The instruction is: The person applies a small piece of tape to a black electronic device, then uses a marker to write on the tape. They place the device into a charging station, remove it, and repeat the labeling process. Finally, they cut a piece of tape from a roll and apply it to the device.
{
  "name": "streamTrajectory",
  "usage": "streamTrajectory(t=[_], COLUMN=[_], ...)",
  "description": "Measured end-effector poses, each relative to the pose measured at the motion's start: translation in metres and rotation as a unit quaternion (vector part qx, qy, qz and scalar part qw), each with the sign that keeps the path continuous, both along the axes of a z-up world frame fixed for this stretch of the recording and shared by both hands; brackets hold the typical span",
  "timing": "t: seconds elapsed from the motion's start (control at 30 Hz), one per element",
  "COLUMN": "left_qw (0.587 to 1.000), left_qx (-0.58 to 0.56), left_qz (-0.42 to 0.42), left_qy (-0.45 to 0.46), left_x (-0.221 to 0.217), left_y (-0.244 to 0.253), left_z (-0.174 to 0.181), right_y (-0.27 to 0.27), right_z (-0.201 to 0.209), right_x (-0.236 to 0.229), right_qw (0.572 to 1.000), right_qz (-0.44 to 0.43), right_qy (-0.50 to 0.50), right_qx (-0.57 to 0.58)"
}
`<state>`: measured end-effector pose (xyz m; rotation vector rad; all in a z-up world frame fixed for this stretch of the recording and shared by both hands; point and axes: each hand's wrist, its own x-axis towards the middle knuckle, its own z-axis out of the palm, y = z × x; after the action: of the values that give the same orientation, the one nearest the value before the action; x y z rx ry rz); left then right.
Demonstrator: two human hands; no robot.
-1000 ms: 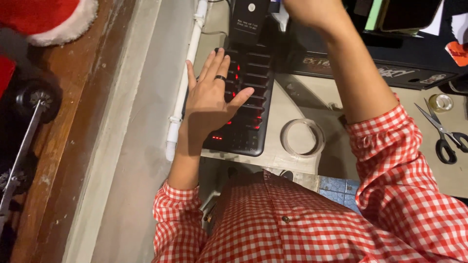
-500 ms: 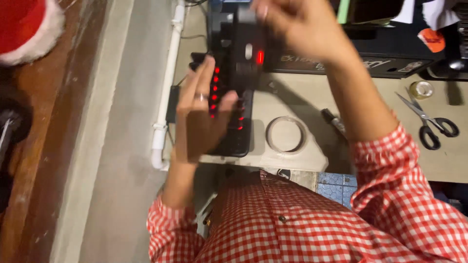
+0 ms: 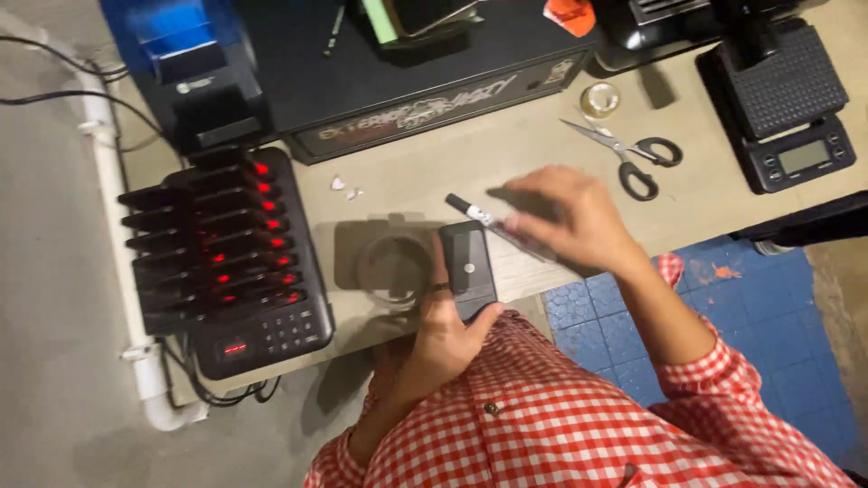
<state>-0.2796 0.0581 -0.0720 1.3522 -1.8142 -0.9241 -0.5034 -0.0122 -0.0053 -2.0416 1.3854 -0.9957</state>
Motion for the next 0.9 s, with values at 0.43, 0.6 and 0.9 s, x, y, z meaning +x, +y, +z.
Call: streamTrajectory(t=[0.43,0.6,0.9], left_qw=[0.948,0.95,0.906], left_qx=[-0.187,-0.082,0.11], left_qz=[0.029,-0.214,-0.402], left_qy=[-0.257,-0.211,0.074], left_x=[-0.023,-0.016,-0.034], left_y=[-0.006,0.007,-0.001], left_z=[-0.001,-0.018,0.006], right_y=[0.049,0.078,0.079], right_z=[0.007,0.019,-0.019], right_x=[-0.065,-0.037,0.012], right_qw=[0.998,0.991,0.93], right_qz=[0.007,-0.007,-0.003], right_qy=[-0.029,-0.095,-0.36], right_qx=[0.055,0.095,0.069])
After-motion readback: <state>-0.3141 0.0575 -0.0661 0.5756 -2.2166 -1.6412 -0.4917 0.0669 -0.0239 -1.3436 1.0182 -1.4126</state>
